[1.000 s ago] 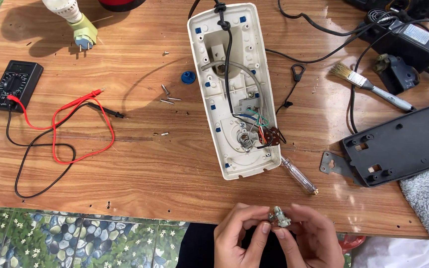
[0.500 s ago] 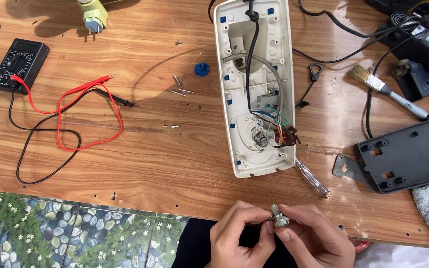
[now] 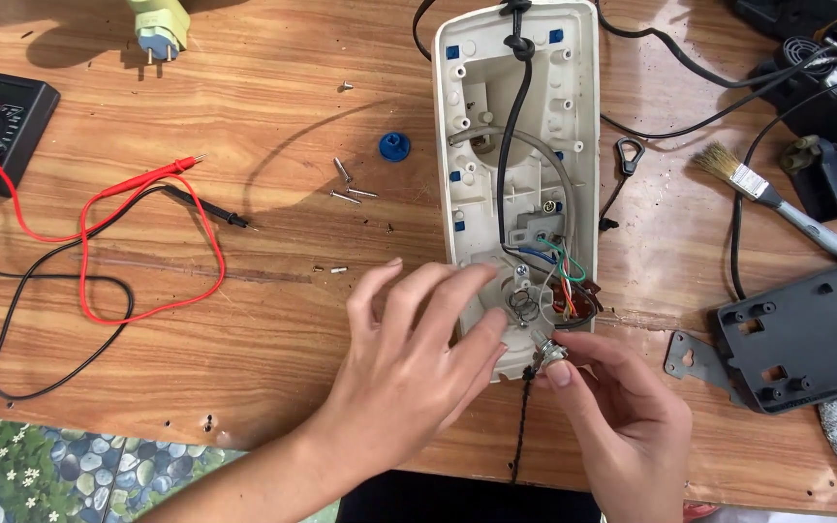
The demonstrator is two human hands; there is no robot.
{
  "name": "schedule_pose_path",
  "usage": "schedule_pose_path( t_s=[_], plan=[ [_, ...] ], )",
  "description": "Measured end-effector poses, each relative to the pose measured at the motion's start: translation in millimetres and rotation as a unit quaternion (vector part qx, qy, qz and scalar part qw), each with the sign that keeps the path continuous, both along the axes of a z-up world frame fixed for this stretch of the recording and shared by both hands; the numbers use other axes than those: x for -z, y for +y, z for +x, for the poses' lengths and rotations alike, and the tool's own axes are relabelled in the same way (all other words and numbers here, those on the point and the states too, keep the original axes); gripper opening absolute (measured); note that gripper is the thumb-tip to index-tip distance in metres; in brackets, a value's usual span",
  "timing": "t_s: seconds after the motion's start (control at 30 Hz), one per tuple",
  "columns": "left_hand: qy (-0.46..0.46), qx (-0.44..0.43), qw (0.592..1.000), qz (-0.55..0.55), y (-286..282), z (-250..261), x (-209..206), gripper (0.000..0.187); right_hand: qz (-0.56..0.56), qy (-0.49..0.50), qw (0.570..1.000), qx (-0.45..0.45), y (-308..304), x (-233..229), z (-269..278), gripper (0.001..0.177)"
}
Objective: The person works on the internal wiring of a disassembled white plastic device on a wooden table. They use a screwdriver to tighten screws on wire terminals and manipulate various colored wires within the device's housing. A multimeter and other tools are visible on the table.
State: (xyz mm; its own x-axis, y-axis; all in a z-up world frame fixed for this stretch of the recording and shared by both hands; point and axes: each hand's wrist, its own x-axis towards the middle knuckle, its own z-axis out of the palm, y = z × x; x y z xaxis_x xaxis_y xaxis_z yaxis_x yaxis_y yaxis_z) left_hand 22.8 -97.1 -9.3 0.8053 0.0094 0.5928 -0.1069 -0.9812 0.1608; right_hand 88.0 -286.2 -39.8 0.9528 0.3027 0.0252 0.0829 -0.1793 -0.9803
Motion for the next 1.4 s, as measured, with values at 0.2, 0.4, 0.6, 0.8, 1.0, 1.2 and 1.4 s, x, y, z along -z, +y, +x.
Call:
schedule_pose_path(
  t_s=[0.2,0.4,0.6,0.8,1.0,1.2,1.4],
  plan=[
    [-0.058,0.035,0.988,0.138,20.6,30.7,4.1,0.012,0.054,-0.011,0.996,0.066,7.5,17.2,0.4,0.022],
    [-0.081,0.036,0.988,0.128,24.7,37.1,8.3,0.014,0.042,-0.040,0.996,0.073,11.2,26.8,1.2,0.025],
    [-0.069,0.037,0.993,0.083,24.2,36.5,12.5,0.008,-0.024,-0.179,0.983,0.038,27.1,9.8,6.9,0.019],
    [-0.052,0.080,0.995,-0.003,22.0,36.2,18.7,0.010,-0.041,-0.210,0.976,0.040,27.4,12.5,7.5,0.019],
    [-0.045,0.096,0.994,-0.027,21.1,37.4,22.4,0.010,-0.036,-0.202,0.977,0.056,26.2,18.8,6.1,0.019],
    [-0.068,0.086,0.994,-0.023,19.7,38.1,21.4,0.017,-0.006,-0.174,0.981,0.080,24.8,24.1,2.1,0.022],
    [-0.052,0.098,0.993,-0.028,19.8,37.4,23.1,0.011,-0.047,-0.170,0.981,0.087,26.2,17.1,3.6,0.019]
  ],
)
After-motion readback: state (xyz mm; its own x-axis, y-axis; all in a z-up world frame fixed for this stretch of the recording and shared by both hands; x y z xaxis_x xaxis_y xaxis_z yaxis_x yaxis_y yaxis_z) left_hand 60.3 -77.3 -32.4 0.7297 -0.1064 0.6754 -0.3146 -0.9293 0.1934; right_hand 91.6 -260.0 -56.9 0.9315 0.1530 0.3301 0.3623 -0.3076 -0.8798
